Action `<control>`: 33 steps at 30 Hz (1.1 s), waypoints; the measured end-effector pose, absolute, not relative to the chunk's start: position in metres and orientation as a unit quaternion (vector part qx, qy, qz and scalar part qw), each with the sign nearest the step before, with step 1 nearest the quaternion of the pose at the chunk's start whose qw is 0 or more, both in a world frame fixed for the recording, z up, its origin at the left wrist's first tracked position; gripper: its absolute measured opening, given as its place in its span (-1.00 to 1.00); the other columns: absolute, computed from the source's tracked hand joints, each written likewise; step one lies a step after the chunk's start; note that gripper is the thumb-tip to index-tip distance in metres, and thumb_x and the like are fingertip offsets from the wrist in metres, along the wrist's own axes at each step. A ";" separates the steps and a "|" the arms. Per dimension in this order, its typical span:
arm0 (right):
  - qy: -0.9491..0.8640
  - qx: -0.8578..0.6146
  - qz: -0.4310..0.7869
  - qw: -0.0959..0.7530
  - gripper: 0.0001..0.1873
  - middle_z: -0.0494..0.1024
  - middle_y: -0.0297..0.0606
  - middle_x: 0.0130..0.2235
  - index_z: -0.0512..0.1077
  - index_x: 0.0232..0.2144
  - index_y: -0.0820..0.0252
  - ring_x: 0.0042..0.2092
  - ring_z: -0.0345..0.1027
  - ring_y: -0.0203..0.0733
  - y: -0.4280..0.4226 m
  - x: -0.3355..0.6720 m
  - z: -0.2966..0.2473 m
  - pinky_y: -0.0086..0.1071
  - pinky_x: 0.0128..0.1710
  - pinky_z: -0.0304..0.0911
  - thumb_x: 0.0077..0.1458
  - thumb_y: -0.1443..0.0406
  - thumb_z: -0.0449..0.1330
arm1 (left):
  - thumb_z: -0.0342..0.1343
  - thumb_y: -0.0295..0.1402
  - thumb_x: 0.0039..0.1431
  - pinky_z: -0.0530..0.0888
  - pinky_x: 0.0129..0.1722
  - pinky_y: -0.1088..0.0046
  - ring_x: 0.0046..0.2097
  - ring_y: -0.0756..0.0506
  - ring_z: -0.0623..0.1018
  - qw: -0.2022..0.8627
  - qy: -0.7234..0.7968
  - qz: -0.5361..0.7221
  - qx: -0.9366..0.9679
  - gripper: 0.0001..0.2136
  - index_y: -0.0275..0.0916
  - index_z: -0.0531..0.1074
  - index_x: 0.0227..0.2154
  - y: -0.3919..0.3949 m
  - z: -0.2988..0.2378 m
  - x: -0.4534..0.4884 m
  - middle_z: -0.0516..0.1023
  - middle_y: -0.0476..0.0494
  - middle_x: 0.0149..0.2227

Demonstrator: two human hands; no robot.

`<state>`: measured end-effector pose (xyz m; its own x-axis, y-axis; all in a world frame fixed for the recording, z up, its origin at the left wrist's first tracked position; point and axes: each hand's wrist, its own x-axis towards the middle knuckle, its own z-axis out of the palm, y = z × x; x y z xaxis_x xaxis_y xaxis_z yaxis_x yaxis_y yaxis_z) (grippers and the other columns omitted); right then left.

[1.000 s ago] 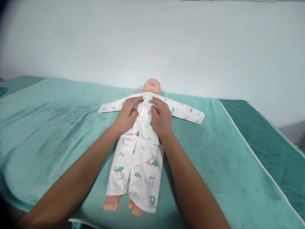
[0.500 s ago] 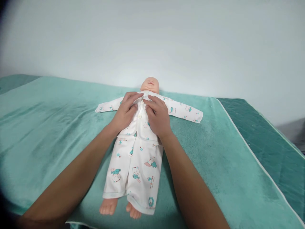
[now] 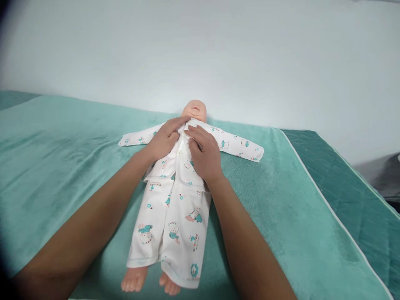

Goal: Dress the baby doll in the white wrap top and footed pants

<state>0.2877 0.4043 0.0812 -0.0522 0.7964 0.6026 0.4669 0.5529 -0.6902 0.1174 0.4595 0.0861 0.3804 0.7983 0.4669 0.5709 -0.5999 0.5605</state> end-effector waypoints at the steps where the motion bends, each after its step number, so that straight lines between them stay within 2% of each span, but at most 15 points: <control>1: -0.708 -0.446 0.158 0.524 -0.63 0.57 -0.36 0.15 0.60 -0.06 -0.01 0.29 0.32 -0.11 0.404 0.288 0.081 0.01 0.35 0.17 0.22 0.36 0.07 | -0.19 -0.50 0.15 0.19 0.40 0.15 0.36 -0.15 0.30 0.158 0.420 0.367 0.815 -0.38 -0.26 0.30 0.30 0.460 0.086 0.117 0.35 -0.17 0.34; 7: -0.718 -0.450 0.157 0.507 -0.63 0.55 -0.35 0.18 0.58 -0.02 -0.01 0.30 0.30 -0.11 0.404 0.289 0.081 0.01 0.36 0.14 0.25 0.32 0.06 | -0.18 -0.51 0.18 0.19 0.41 0.14 0.36 -0.14 0.30 0.145 0.397 0.384 0.821 -0.40 -0.20 0.30 0.30 0.457 0.081 0.113 0.35 -0.13 0.34; 11: -0.746 -0.464 0.147 0.454 -0.57 0.40 -0.32 0.31 0.46 0.15 -0.02 0.41 0.12 -0.08 0.397 0.288 0.084 0.09 0.42 -0.04 0.30 0.27 0.03 | -0.21 -0.45 0.31 0.16 0.42 0.11 0.39 -0.12 0.27 0.150 0.374 0.412 0.818 -0.49 -0.18 0.33 0.27 0.442 0.077 0.106 0.35 -0.13 0.35; 17: -0.784 -0.470 0.134 0.382 -0.46 0.14 -0.29 0.45 0.22 0.36 -0.02 0.49 -0.17 -0.07 0.367 0.289 0.081 0.15 0.45 -0.26 0.38 0.16 -0.02 | -0.15 -0.19 0.44 0.06 0.46 0.04 0.46 -0.14 0.13 0.206 0.366 0.446 0.791 -0.58 -0.10 0.40 0.23 0.393 0.064 0.094 0.28 -0.10 0.39; 19: -0.796 -0.453 0.144 0.374 -0.45 0.09 -0.33 0.46 0.16 0.39 -0.07 0.51 -0.25 -0.07 0.349 0.294 0.075 0.15 0.46 -0.28 0.40 0.13 -0.03 | -0.13 -0.15 0.44 0.05 0.46 0.06 0.47 -0.13 0.11 0.245 0.374 0.462 0.766 -0.59 -0.10 0.42 0.21 0.371 0.060 0.091 0.27 -0.10 0.40; 22: -0.802 -0.427 0.171 0.382 -0.42 0.03 -0.36 0.48 0.10 0.41 -0.10 0.52 -0.33 -0.09 0.314 0.305 0.062 0.10 0.47 -0.22 0.41 0.12 -0.02 | -0.11 -0.12 0.44 0.02 0.48 0.08 0.49 -0.13 0.05 0.297 0.396 0.463 0.736 -0.58 -0.09 0.43 0.21 0.331 0.054 0.084 0.21 -0.08 0.43; 24: -0.788 -0.433 0.192 0.393 -0.41 0.00 -0.35 0.49 0.09 0.42 -0.10 0.51 -0.28 -0.08 0.286 0.313 0.053 0.04 0.46 -0.13 0.40 0.12 0.00 | -0.10 -0.10 0.44 0.02 0.48 0.10 0.48 -0.14 0.07 0.324 0.414 0.460 0.716 -0.57 -0.08 0.43 0.21 0.304 0.052 0.077 0.19 -0.07 0.43; 26: -0.767 -0.461 0.201 0.399 -0.41 0.04 -0.31 0.48 0.11 0.41 -0.10 0.48 -0.09 -0.06 0.257 0.321 0.044 -0.01 0.42 0.02 0.40 0.13 0.02 | -0.08 -0.08 0.43 0.09 0.46 0.11 0.45 -0.16 0.16 0.351 0.438 0.464 0.685 -0.58 -0.08 0.44 0.20 0.279 0.049 0.070 0.21 -0.08 0.43; 30: -0.759 -0.508 0.140 0.382 -0.50 0.35 -0.18 0.34 0.29 0.32 -0.04 0.33 0.27 -0.01 0.203 0.331 0.032 0.01 0.31 0.22 0.37 0.19 0.08 | -0.04 -0.06 0.40 0.23 0.40 0.09 0.37 -0.21 0.33 0.371 0.477 0.478 0.637 -0.58 -0.15 0.54 0.08 0.238 0.041 0.056 0.35 -0.18 0.35; 33: -0.763 -0.516 0.103 0.376 -0.57 0.49 -0.17 0.23 0.39 0.23 -0.02 0.25 0.37 0.02 0.167 0.332 0.026 0.08 0.28 0.25 0.34 0.23 0.11 | -0.03 -0.09 0.40 0.30 0.35 0.07 0.30 -0.21 0.42 0.367 0.497 0.473 0.628 -0.61 -0.16 0.57 0.04 0.208 0.032 0.050 0.46 -0.21 0.26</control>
<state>0.3317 0.1666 0.0256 -0.1857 0.8646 0.4669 0.7096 0.4467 -0.5449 0.0504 0.2080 0.0321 0.0585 0.9714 0.2302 0.2764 -0.2373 0.9313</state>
